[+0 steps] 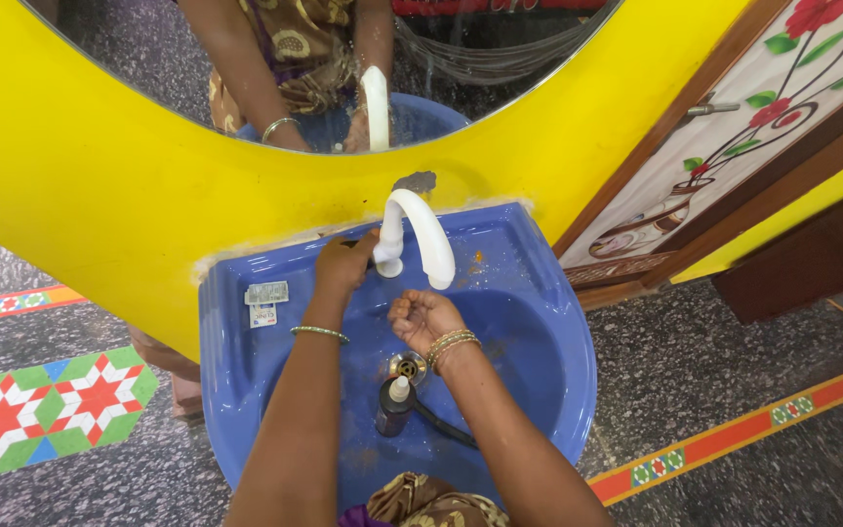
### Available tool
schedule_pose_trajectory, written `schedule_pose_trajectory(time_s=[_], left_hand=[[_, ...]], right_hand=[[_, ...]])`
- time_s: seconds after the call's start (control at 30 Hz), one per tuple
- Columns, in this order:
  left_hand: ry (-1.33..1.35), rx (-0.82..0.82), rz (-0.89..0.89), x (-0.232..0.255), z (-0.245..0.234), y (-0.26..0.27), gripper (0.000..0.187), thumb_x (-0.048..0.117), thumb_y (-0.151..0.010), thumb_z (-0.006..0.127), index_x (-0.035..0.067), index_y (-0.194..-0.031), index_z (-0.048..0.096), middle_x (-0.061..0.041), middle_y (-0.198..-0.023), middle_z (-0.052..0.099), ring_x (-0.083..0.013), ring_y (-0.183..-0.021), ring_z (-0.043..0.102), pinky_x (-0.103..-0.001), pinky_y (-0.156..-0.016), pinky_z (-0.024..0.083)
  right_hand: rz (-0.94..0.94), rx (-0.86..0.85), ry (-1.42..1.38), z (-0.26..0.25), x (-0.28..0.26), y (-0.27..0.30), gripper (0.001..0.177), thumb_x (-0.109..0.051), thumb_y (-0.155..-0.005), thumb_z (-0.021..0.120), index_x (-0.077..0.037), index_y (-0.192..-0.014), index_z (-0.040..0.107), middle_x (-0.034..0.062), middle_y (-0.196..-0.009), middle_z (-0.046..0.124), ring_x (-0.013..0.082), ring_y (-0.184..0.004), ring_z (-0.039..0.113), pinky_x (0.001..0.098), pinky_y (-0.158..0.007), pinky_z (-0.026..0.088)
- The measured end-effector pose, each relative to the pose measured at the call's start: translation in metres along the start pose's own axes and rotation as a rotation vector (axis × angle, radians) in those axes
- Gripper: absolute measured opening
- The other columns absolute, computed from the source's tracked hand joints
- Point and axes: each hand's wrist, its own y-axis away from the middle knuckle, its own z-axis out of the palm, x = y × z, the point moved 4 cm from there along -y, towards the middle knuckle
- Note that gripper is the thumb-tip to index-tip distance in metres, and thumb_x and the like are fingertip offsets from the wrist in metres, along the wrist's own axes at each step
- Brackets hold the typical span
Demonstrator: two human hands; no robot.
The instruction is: The person scrubs a blue plastic sink with an orange brush, applies liquid soap from a bottle, and continues scrubbing the basin and faucet area. The person handles a small rectangular item and a dark bottle while cleaning.
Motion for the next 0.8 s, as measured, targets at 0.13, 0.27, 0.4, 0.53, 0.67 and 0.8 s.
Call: schedule_pose_trajectory(time_s=[0.13,0.27,0.4,0.53,0.67,0.8], left_hand=[[0.101,0.276,0.276,0.005,-0.003,0.019,0.045,0.042,-0.085,0.077,0.000,-0.095,0.068,-0.016,-0.083,0.073,-0.0232,-0.072,0.068,-0.036,-0.067,0.053],[0.206,0.289,0.402,0.007,-0.002,0.037,0.034,0.031,-0.086,0.078,0.002,-0.099,0.066,-0.014,-0.087,0.074,-0.0222,-0.077,0.070,-0.034,-0.071,0.055],[0.200,0.296,0.442,0.009,-0.002,0.038,0.030,0.026,-0.087,0.078,0.002,-0.101,0.065,-0.014,-0.087,0.074,-0.0221,-0.075,0.070,-0.034,-0.071,0.055],[0.210,0.277,0.485,0.009,-0.002,0.036,0.032,0.027,-0.087,0.078,0.002,-0.101,0.064,-0.014,-0.090,0.075,-0.0224,-0.079,0.072,-0.034,-0.073,0.056],[0.182,0.223,0.453,0.008,-0.004,0.038,0.034,0.028,-0.088,0.077,0.002,-0.104,0.063,-0.014,-0.092,0.075,-0.0247,-0.082,0.073,-0.035,-0.075,0.056],[0.163,0.222,0.477,0.013,-0.007,0.038,0.035,0.029,-0.089,0.078,0.002,-0.106,0.062,-0.016,-0.096,0.074,-0.0274,-0.086,0.073,-0.037,-0.077,0.056]], right_hand=[[-0.006,0.045,0.017,-0.004,-0.001,0.001,0.019,-0.011,-0.099,0.045,-0.004,-0.082,0.052,0.0073,-0.074,0.049,0.0179,-0.064,0.049,0.0283,-0.051,0.037],[0.001,0.041,0.055,-0.018,-0.004,0.005,0.019,-0.009,-0.099,0.045,-0.004,-0.083,0.052,0.0090,-0.074,0.050,0.0189,-0.065,0.050,0.0281,-0.050,0.037],[0.003,0.033,0.027,-0.030,-0.020,0.006,0.019,-0.008,-0.101,0.045,-0.002,-0.084,0.052,0.0090,-0.073,0.050,0.0192,-0.066,0.051,0.0284,-0.051,0.038],[-0.091,0.163,0.135,-0.028,-0.040,0.011,0.019,-0.010,-0.100,0.042,-0.003,-0.086,0.053,0.0108,-0.071,0.051,0.0187,-0.061,0.051,0.0282,-0.047,0.036],[-0.189,0.362,0.381,0.005,-0.080,0.014,0.025,-0.013,-0.102,0.041,-0.002,-0.090,0.060,0.0109,-0.075,0.057,0.0186,-0.055,0.054,0.0245,-0.042,0.033],[-0.470,0.068,0.295,0.048,-0.154,0.023,0.048,-0.049,-0.103,0.046,-0.021,-0.063,0.045,-0.0056,-0.054,0.043,0.0063,-0.040,0.034,0.0217,-0.032,0.022]])
